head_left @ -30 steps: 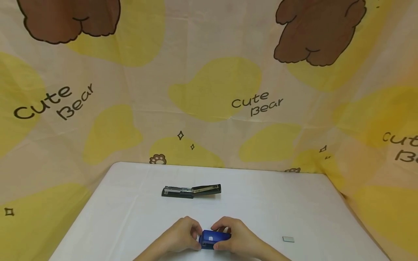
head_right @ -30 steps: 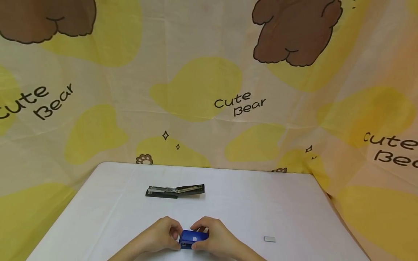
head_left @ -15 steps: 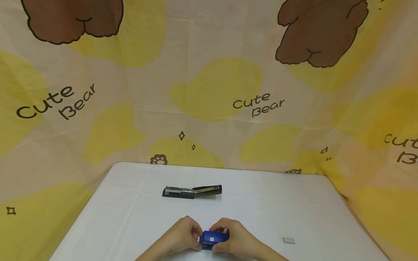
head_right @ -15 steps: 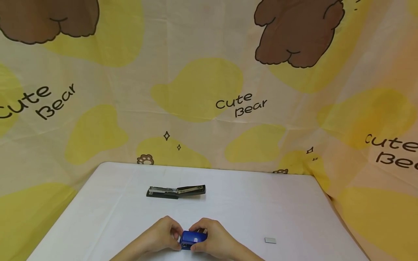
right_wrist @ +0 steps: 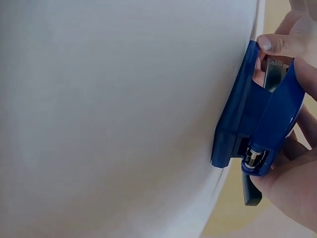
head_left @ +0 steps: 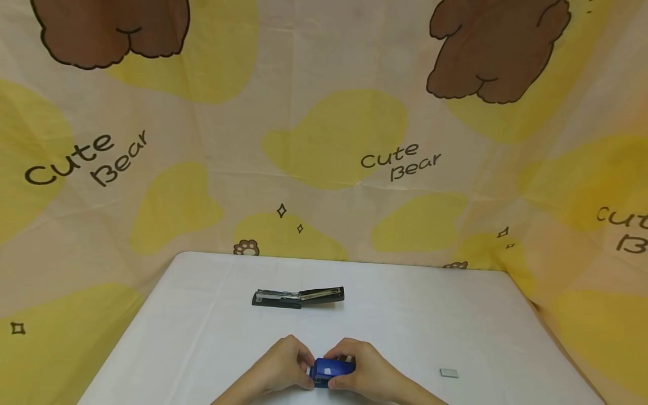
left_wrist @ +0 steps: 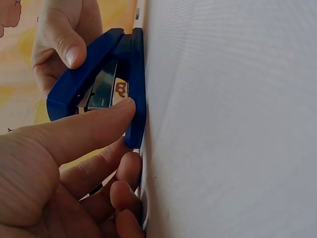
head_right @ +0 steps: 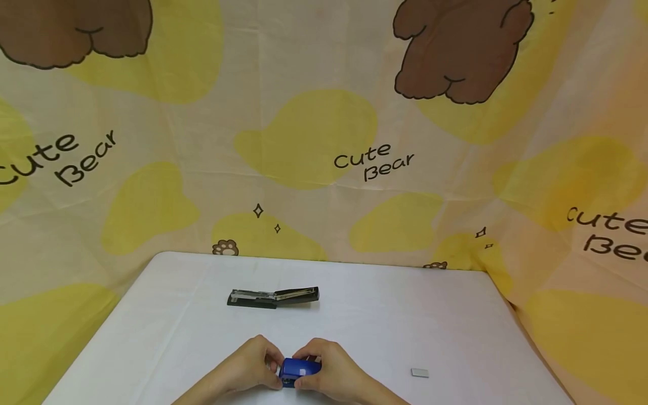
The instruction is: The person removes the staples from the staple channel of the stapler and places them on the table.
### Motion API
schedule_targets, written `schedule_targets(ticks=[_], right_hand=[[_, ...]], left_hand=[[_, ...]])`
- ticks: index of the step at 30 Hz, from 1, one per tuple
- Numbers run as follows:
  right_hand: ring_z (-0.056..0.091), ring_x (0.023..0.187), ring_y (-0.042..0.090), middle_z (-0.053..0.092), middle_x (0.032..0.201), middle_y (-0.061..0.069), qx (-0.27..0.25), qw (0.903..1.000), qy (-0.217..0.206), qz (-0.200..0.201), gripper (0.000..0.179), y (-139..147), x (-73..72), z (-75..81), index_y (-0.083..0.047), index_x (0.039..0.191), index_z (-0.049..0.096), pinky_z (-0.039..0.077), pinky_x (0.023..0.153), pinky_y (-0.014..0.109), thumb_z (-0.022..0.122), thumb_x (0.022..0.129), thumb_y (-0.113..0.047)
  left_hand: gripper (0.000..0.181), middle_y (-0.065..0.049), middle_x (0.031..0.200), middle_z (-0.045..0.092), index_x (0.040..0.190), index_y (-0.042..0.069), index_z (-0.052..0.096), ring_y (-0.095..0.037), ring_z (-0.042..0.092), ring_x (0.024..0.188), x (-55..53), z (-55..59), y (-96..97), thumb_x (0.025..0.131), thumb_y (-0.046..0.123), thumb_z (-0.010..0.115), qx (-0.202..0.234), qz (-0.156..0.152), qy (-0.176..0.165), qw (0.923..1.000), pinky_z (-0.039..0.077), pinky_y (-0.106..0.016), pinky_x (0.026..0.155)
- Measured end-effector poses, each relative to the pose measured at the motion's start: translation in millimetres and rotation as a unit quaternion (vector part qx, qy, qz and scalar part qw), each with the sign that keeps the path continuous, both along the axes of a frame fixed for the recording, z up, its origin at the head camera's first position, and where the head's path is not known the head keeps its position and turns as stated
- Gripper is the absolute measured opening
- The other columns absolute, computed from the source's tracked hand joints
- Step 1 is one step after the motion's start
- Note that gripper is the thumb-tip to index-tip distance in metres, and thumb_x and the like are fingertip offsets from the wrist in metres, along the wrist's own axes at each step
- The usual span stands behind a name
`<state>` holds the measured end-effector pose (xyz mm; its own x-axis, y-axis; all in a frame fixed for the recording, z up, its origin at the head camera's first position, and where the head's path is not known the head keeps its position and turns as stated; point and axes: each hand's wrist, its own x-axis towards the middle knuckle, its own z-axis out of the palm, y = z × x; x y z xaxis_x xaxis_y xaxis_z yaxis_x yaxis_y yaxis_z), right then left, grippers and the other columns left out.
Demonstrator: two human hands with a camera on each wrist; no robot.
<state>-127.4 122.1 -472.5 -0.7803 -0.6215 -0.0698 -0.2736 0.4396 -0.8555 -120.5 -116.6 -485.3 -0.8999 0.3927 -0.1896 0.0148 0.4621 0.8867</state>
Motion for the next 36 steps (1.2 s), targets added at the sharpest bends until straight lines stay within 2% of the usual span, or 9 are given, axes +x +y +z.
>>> schedule_targets(ticks=[15,23,31,36], right_hand=[[0.060,0.096,0.004,0.068,0.106,-0.016,0.007,0.9997,0.025,0.000,0.032,9,0.6,11.2,-0.018,0.116,0.076,0.051,0.083,0.025,0.087,0.086,-0.019],[0.063,0.096,0.005,0.069,0.108,-0.014,-0.016,0.9992,0.038,0.003,0.031,16,0.1,13.8,-0.016,0.116,0.076,0.054,0.085,0.026,0.086,0.087,-0.019],[0.066,0.098,0.008,0.071,0.111,-0.010,-0.029,0.9991,0.030,-0.010,0.031,26,0.9,17.6,-0.019,0.116,0.076,0.055,0.086,0.027,0.087,0.087,-0.019],[0.067,0.099,0.009,0.072,0.112,-0.008,-0.044,0.9980,0.044,-0.013,0.030,31,2.6,17.2,-0.019,0.116,0.076,0.057,0.087,0.029,0.086,0.088,-0.020]], left_hand=[[0.025,0.002,0.063,0.058,0.085,0.007,0.079,-0.013,0.050,0.060,1.2,1.5,-0.1,0.066,-0.006,0.088,-0.015,-0.001,-0.002,0.9999,0.037,-0.025,0.057],[0.025,0.002,0.062,0.058,0.086,0.007,0.079,-0.012,0.050,0.060,0.4,1.3,0.3,0.066,-0.006,0.089,-0.019,0.002,-0.005,0.9998,0.037,-0.026,0.059],[0.025,0.003,0.062,0.058,0.085,0.007,0.079,-0.012,0.050,0.060,2.0,2.4,1.1,0.065,-0.005,0.088,-0.013,0.004,0.000,0.9999,0.036,-0.025,0.057],[0.025,0.002,0.062,0.058,0.085,0.007,0.078,-0.012,0.050,0.061,1.2,1.0,1.4,0.066,-0.005,0.089,-0.019,0.008,-0.002,0.9998,0.036,-0.025,0.057]])
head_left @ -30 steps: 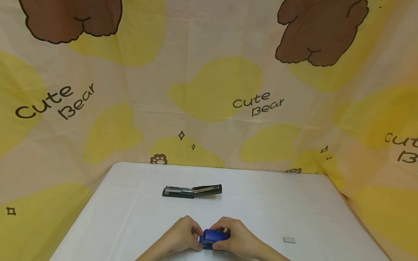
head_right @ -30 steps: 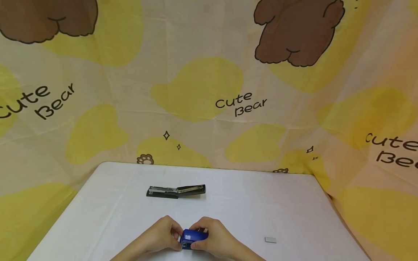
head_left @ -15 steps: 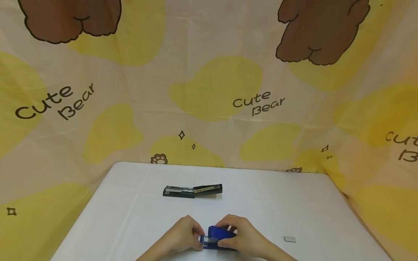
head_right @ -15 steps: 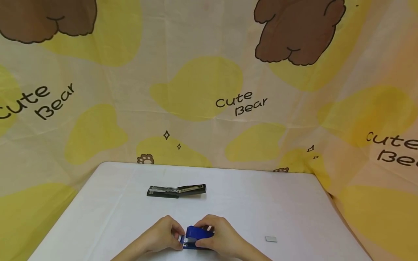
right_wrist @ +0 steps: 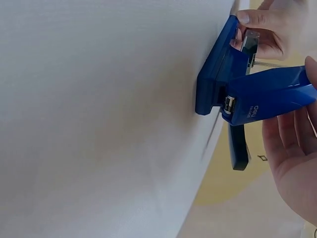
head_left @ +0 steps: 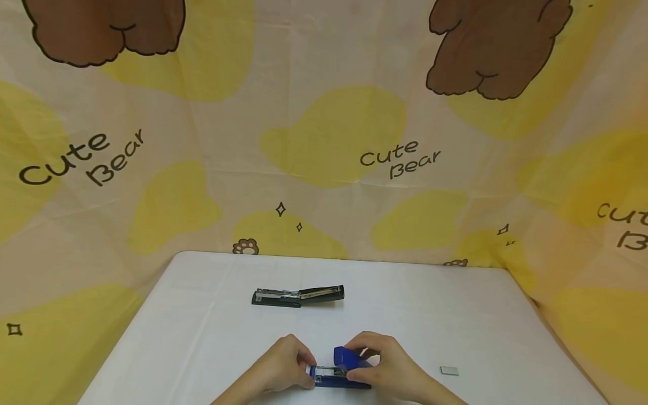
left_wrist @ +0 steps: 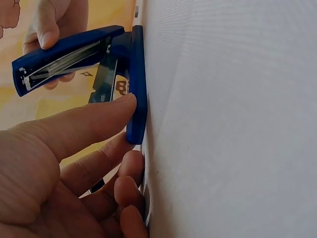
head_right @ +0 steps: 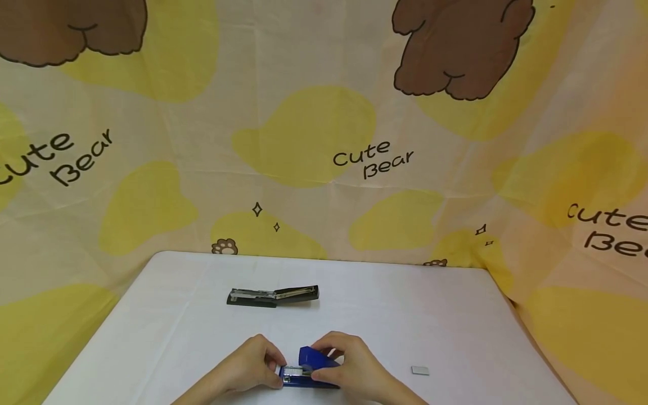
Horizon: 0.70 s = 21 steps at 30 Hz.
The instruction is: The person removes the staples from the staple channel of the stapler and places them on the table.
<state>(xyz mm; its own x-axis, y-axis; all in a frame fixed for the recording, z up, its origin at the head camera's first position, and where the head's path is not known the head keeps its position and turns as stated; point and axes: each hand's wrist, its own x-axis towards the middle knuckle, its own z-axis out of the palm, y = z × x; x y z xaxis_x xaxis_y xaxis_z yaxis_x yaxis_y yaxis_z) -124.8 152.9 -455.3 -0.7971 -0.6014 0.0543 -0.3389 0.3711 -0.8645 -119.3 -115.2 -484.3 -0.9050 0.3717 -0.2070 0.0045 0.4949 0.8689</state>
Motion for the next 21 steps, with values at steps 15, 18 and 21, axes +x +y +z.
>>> schedule_targets(ticks=[15,18,21], right_hand=[[0.067,0.101,0.009,0.073,0.111,-0.009,0.005,0.9993,0.006,-0.035,0.030,15,4.5,2.3,-0.020,0.115,0.075,0.055,0.089,0.029,0.086,0.088,-0.024],[0.067,0.100,0.010,0.073,0.110,-0.008,-0.003,0.9991,0.016,-0.040,0.031,19,6.4,0.8,-0.018,0.114,0.075,0.057,0.088,0.032,0.087,0.087,-0.023],[0.067,0.099,0.010,0.073,0.109,-0.008,-0.005,0.9987,0.013,-0.050,0.031,23,6.9,0.5,-0.018,0.114,0.074,0.056,0.089,0.033,0.087,0.086,-0.023]], left_hand=[[0.025,0.001,0.063,0.058,0.086,0.007,0.078,-0.014,0.050,0.061,1.6,1.1,0.3,0.066,-0.006,0.088,-0.004,0.014,-0.012,0.9998,0.037,-0.027,0.060],[0.025,0.001,0.063,0.057,0.085,0.007,0.079,-0.014,0.050,0.061,1.6,0.5,0.8,0.066,-0.006,0.089,-0.006,0.014,-0.008,0.9998,0.036,-0.027,0.059],[0.025,0.001,0.062,0.057,0.085,0.007,0.079,-0.013,0.049,0.061,1.6,-0.3,1.0,0.066,-0.006,0.089,-0.004,0.011,-0.001,0.9999,0.036,-0.027,0.058]])
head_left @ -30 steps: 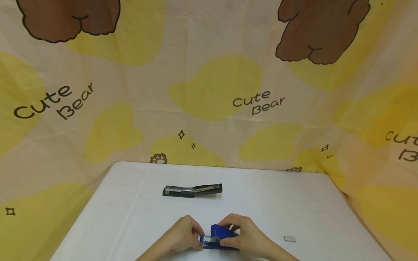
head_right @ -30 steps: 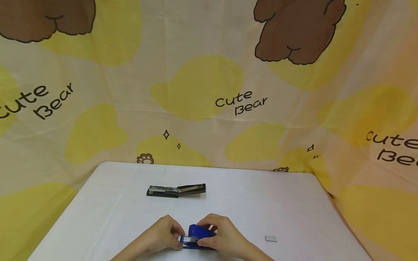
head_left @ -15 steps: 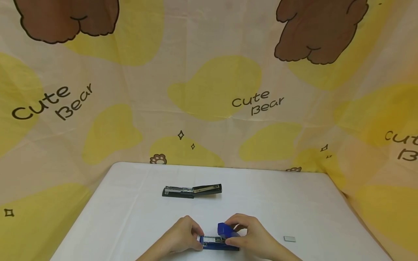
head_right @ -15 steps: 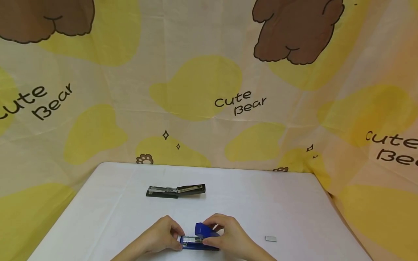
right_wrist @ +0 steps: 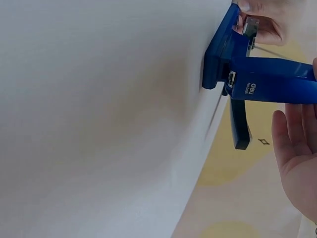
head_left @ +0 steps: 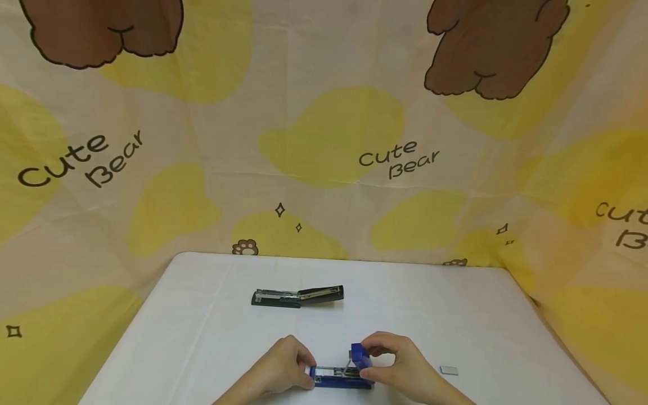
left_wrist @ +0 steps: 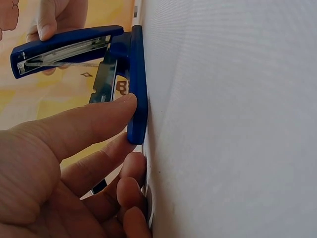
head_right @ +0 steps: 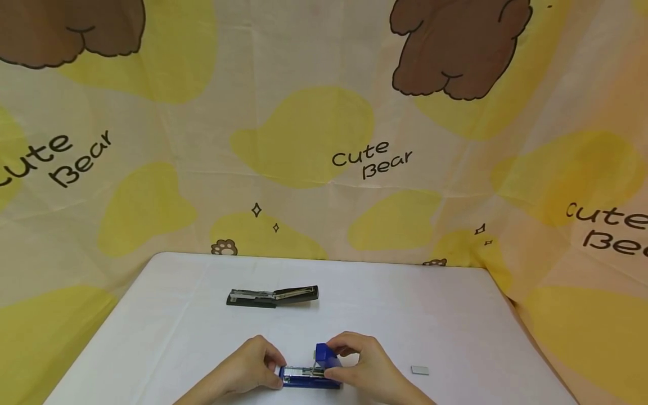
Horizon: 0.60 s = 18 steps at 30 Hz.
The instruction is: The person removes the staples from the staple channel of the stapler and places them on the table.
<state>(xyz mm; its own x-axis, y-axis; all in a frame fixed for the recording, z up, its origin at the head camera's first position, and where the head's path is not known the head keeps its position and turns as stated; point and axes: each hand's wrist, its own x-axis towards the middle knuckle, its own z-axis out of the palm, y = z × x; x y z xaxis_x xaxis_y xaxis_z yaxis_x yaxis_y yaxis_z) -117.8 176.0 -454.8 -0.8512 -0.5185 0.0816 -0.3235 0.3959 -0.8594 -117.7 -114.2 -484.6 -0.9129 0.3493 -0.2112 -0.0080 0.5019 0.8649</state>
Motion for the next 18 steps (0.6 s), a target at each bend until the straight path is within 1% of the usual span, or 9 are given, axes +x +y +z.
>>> schedule_targets(ticks=[4,12,18], right_hand=[[0.067,0.099,0.010,0.073,0.109,-0.009,0.003,0.9998,-0.015,-0.011,0.031,4,0.1,0.6,-0.019,0.114,0.074,0.055,0.090,0.032,0.087,0.086,-0.022],[0.068,0.099,0.011,0.074,0.108,-0.006,-0.011,0.9998,0.010,-0.012,0.030,14,4.2,1.1,-0.015,0.113,0.074,0.055,0.090,0.031,0.087,0.086,-0.020],[0.069,0.098,0.011,0.074,0.108,-0.006,-0.013,0.9996,-0.003,-0.025,0.032,21,6.1,2.3,-0.013,0.113,0.072,0.054,0.091,0.028,0.087,0.085,-0.020]], left_hand=[[0.025,0.002,0.061,0.057,0.085,0.006,0.079,-0.013,0.049,0.060,0.7,0.5,-0.6,0.065,-0.006,0.088,0.004,-0.004,0.007,1.0000,0.036,-0.026,0.057],[0.025,0.001,0.062,0.057,0.084,0.007,0.079,-0.013,0.049,0.061,0.9,2.9,0.1,0.066,-0.006,0.088,0.000,0.000,0.000,1.0000,0.035,-0.026,0.058],[0.025,0.002,0.062,0.057,0.085,0.007,0.079,-0.013,0.049,0.061,1.6,2.5,-0.2,0.065,-0.005,0.088,-0.004,-0.001,0.004,1.0000,0.035,-0.026,0.058]])
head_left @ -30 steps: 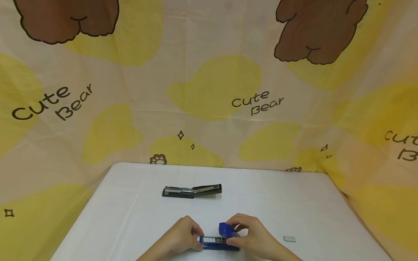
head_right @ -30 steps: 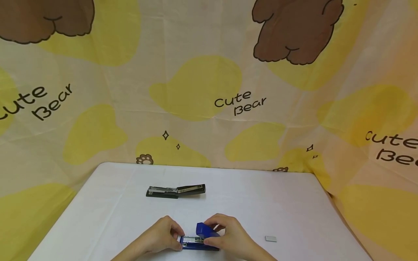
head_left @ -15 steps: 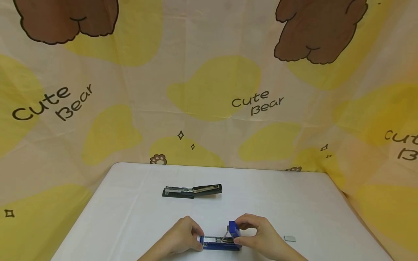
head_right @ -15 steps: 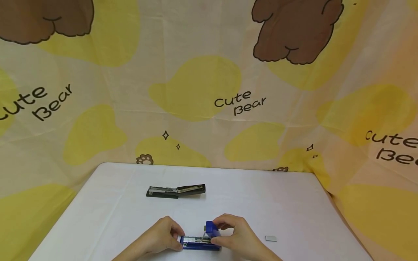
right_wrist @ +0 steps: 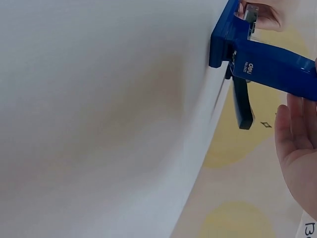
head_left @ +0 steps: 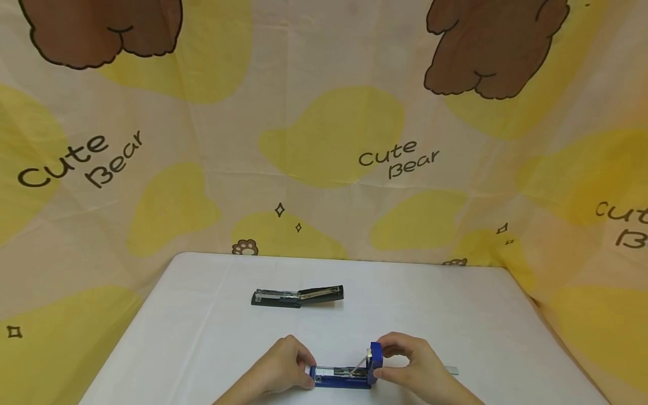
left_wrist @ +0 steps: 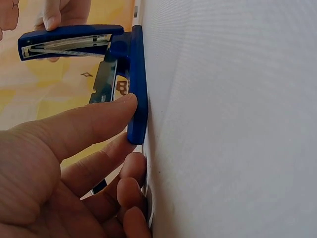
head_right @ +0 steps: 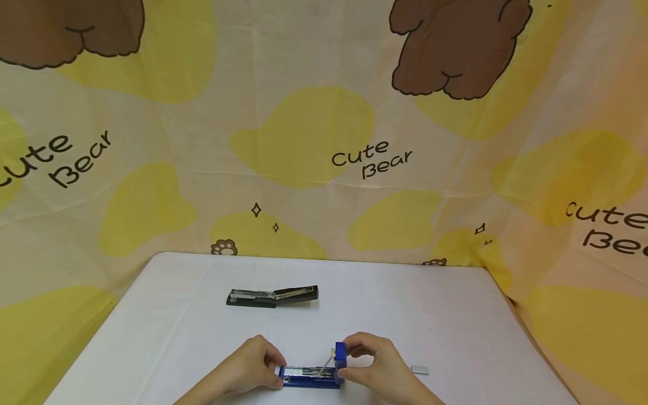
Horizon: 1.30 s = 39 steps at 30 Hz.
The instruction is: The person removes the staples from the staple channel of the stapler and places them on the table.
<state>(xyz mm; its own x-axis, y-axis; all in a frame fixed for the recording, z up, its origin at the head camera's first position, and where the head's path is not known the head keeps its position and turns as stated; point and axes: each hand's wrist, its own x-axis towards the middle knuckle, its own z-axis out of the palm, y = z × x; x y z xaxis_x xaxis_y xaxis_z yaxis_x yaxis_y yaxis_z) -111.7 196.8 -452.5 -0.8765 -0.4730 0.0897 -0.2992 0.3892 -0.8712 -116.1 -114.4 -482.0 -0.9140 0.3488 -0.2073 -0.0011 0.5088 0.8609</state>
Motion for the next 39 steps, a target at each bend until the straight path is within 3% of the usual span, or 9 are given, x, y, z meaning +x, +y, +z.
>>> schedule_targets(ticks=[11,22,26,32,39], right_hand=[[0.071,0.097,0.012,0.074,0.106,-0.001,-0.021,0.9997,0.015,0.004,0.034,16,2.8,-0.4,-0.007,0.114,0.071,0.055,0.091,0.026,0.086,0.085,-0.014],[0.070,0.101,0.013,0.073,0.107,0.003,-0.009,0.9989,-0.042,-0.019,0.036,29,1.1,1.4,-0.005,0.113,0.070,0.055,0.093,0.027,0.089,0.083,-0.015],[0.070,0.101,0.012,0.073,0.107,0.002,-0.004,0.9992,-0.035,-0.018,0.037,33,0.9,0.3,-0.005,0.113,0.070,0.055,0.093,0.030,0.089,0.083,-0.015],[0.070,0.097,0.011,0.073,0.105,0.002,-0.010,0.9999,-0.004,-0.010,0.037,39,1.3,-2.8,-0.003,0.112,0.070,0.054,0.090,0.022,0.089,0.082,-0.012],[0.067,0.093,0.009,0.073,0.105,0.004,-0.004,0.9994,-0.030,-0.017,0.038,45,0.0,-5.9,-0.002,0.112,0.071,0.055,0.086,0.021,0.089,0.080,-0.009]], left_hand=[[0.025,0.002,0.062,0.056,0.086,0.006,0.079,-0.013,0.048,0.061,-0.1,0.1,-0.3,0.066,-0.005,0.088,0.000,0.000,0.000,1.0000,0.034,-0.025,0.058],[0.025,0.003,0.062,0.056,0.085,0.007,0.079,-0.013,0.048,0.060,-0.5,-2.5,-0.7,0.065,-0.004,0.089,0.001,-0.002,0.001,1.0000,0.035,-0.025,0.057],[0.025,0.002,0.062,0.056,0.084,0.007,0.079,-0.013,0.048,0.061,-0.3,-2.1,-1.0,0.065,-0.004,0.089,-0.001,-0.002,0.000,1.0000,0.035,-0.025,0.057],[0.025,0.003,0.061,0.056,0.085,0.007,0.079,-0.013,0.048,0.060,-1.0,-1.9,-1.2,0.065,-0.004,0.089,0.000,-0.005,-0.003,1.0000,0.035,-0.025,0.056],[0.024,0.003,0.060,0.056,0.086,0.006,0.079,-0.012,0.048,0.059,-2.2,-1.0,-1.0,0.067,-0.004,0.089,-0.004,-0.010,-0.007,0.9999,0.036,-0.025,0.058]])
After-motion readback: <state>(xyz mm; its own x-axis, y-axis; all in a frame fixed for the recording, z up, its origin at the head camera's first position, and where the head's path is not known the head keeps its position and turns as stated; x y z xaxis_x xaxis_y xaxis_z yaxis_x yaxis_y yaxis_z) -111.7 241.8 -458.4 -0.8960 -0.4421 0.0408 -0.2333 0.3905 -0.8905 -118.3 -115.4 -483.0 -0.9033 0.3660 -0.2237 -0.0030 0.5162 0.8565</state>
